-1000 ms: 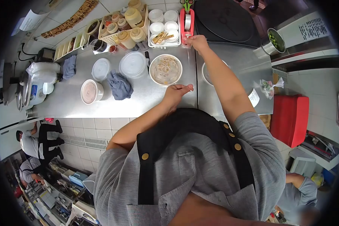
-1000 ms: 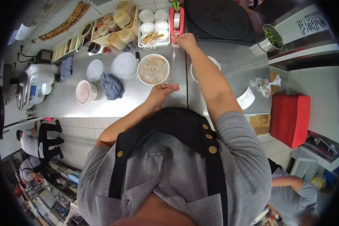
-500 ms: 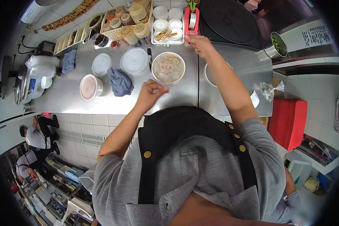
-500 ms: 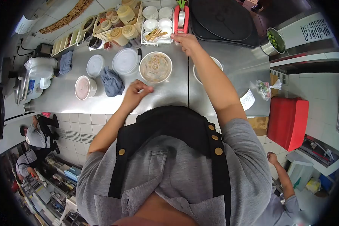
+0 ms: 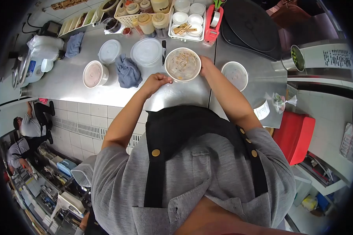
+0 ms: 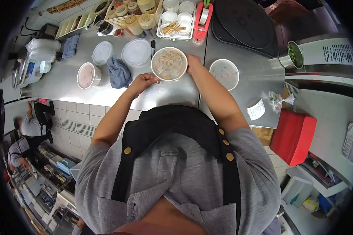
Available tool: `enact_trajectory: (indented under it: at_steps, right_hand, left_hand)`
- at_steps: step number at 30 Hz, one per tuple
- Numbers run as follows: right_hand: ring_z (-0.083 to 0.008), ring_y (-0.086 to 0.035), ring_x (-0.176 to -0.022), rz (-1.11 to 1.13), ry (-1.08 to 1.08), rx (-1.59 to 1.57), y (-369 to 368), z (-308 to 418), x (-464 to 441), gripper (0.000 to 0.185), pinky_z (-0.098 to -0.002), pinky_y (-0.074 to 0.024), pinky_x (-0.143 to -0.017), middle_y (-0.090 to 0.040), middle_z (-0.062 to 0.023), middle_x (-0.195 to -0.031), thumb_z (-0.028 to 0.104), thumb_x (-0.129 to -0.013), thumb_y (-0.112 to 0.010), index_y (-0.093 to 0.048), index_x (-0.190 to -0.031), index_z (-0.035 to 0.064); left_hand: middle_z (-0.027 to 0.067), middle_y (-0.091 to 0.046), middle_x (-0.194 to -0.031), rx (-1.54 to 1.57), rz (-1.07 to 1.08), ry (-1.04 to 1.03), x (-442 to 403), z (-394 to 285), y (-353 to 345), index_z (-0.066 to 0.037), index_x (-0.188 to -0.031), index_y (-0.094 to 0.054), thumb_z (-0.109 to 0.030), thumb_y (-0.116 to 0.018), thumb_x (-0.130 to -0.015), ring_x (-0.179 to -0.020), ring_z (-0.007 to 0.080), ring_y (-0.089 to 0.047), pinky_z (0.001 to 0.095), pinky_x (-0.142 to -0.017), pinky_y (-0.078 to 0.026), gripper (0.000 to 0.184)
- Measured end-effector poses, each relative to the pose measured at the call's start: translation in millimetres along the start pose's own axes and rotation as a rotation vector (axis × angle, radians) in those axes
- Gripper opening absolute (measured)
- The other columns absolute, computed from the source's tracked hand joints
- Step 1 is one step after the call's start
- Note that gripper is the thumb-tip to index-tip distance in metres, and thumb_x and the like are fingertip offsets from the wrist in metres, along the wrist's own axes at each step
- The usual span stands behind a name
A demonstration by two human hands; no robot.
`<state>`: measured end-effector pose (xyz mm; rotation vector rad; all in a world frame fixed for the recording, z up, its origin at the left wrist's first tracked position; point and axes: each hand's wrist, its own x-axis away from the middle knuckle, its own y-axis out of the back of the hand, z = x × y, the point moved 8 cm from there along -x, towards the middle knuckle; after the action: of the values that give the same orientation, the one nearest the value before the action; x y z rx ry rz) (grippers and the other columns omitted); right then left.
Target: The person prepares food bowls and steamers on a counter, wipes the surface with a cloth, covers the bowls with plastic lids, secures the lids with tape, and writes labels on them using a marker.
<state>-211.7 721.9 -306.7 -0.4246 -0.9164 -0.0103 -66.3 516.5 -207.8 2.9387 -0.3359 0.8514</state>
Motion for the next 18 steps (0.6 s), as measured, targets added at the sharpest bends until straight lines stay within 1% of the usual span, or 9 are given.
enact_trajectory:
  at_steps: [4, 6, 7, 8, 10, 13, 16, 17, 18]
  right_hand:
    - [-0.0315, -0.072, -0.08, 0.127, -0.091, -0.153, -4, -17, -15, 0.021, -0.0471, -0.0631, -0.067, -0.07, -0.0227, -0.101, 0.0, -0.092, -0.06, -0.062, -0.108, -0.0124]
    - [-0.0315, -0.072, -0.08, 0.166, -0.127, -0.166, 0, -24, -25, 0.021, -0.0477, -0.063, -0.067, -0.07, -0.0229, -0.1, 0.0, -0.093, -0.058, -0.062, -0.109, -0.0121]
    - [-0.0312, -0.072, -0.08, 0.074, -0.038, -0.167, 5, -16, -15, 0.02, -0.0465, -0.0629, -0.067, -0.07, -0.0225, -0.1, -0.001, -0.092, -0.057, -0.062, -0.108, -0.0114]
    - [-0.0309, -0.072, -0.08, -0.018, 0.052, -0.168, 11, -7, -3, 0.019, -0.0453, -0.0628, -0.067, -0.07, -0.0221, -0.099, -0.001, -0.092, -0.057, -0.062, -0.108, -0.0108]
    - [-0.0295, -0.071, -0.079, -0.051, 0.085, -0.112, 7, -1, 14, 0.017, -0.0418, -0.0623, -0.068, -0.07, -0.0206, -0.097, 0.0, -0.093, -0.057, -0.062, -0.105, -0.0105]
    - [-0.0282, -0.071, -0.077, -0.09, 0.159, -0.002, 3, 10, 34, 0.017, -0.0395, -0.0616, -0.066, -0.07, -0.0194, -0.097, 0.003, -0.095, -0.057, -0.062, -0.106, -0.0081]
    - [-0.0244, -0.071, -0.082, -0.135, 0.187, 0.208, 4, 17, 54, 0.018, -0.0368, -0.0603, -0.075, -0.07, -0.0149, -0.098, 0.008, -0.096, -0.058, -0.063, -0.109, -0.0036]
    - [-0.0243, -0.069, -0.09, -0.043, 0.355, 0.255, 0, 27, 57, 0.027, -0.0385, -0.0579, -0.083, -0.069, -0.0138, -0.103, 0.019, -0.101, -0.049, -0.061, -0.113, -0.002]
    - [-0.0241, -0.068, -0.097, 0.047, 0.521, 0.297, -4, 34, 64, 0.039, -0.0403, -0.0555, -0.091, -0.068, -0.0126, -0.107, 0.03, -0.106, -0.039, -0.059, -0.118, -0.0003]
  left_hand:
    - [0.0016, -0.071, -0.085, 0.013, -0.035, -0.097, -9, -9, 1, -0.003, -0.09, -0.073, -0.028, -0.076, -0.088, -0.08, 0.0092, -0.061, 0.0255, -0.078, -0.047, 0.024]
    - [0.0018, -0.068, -0.077, -0.281, -0.136, -0.156, -14, -15, 12, -0.003, -0.087, -0.07, -0.034, -0.079, -0.084, -0.072, 0.0109, -0.058, 0.0257, -0.076, -0.047, 0.033]
    - [0.0074, -0.067, -0.081, -0.544, -0.187, -0.142, -19, -19, 16, -0.001, -0.097, -0.066, -0.04, -0.083, -0.077, -0.076, 0.0193, -0.061, 0.0312, -0.076, -0.049, 0.048]
    - [0.0074, -0.067, -0.081, -0.54, -0.192, -0.14, -21, -18, 16, -0.001, -0.097, -0.066, -0.04, -0.083, -0.077, -0.076, 0.0193, -0.061, 0.0312, -0.076, -0.049, 0.048]
    - [0.0136, -0.066, -0.092, -0.815, -0.361, -0.367, -16, -36, 14, -0.001, -0.108, -0.061, -0.042, -0.085, -0.07, -0.089, 0.03, -0.061, 0.0378, -0.079, -0.05, 0.062]
    - [0.0164, -0.064, -0.102, -0.897, -0.452, -0.463, -14, -33, 11, -0.002, -0.112, -0.056, -0.04, -0.085, -0.069, -0.1, 0.0343, -0.058, 0.043, -0.08, -0.049, 0.065]
    - [0.0161, -0.064, -0.103, -0.863, -0.478, -0.387, -2, -24, 9, -0.002, -0.111, -0.057, -0.032, -0.082, -0.076, -0.102, 0.0336, -0.058, 0.0397, -0.085, -0.05, 0.052]
    - [0.0161, -0.064, -0.103, -0.865, -0.48, -0.389, 4, -21, 1, -0.002, -0.111, -0.057, -0.032, -0.082, -0.076, -0.102, 0.0336, -0.058, 0.0397, -0.085, -0.05, 0.052]
    - [0.0174, -0.056, -0.117, -0.503, -0.502, -0.432, 13, -12, -4, -0.002, -0.122, -0.047, -0.028, -0.077, -0.082, -0.114, 0.0329, -0.052, 0.0404, -0.094, -0.045, 0.057]
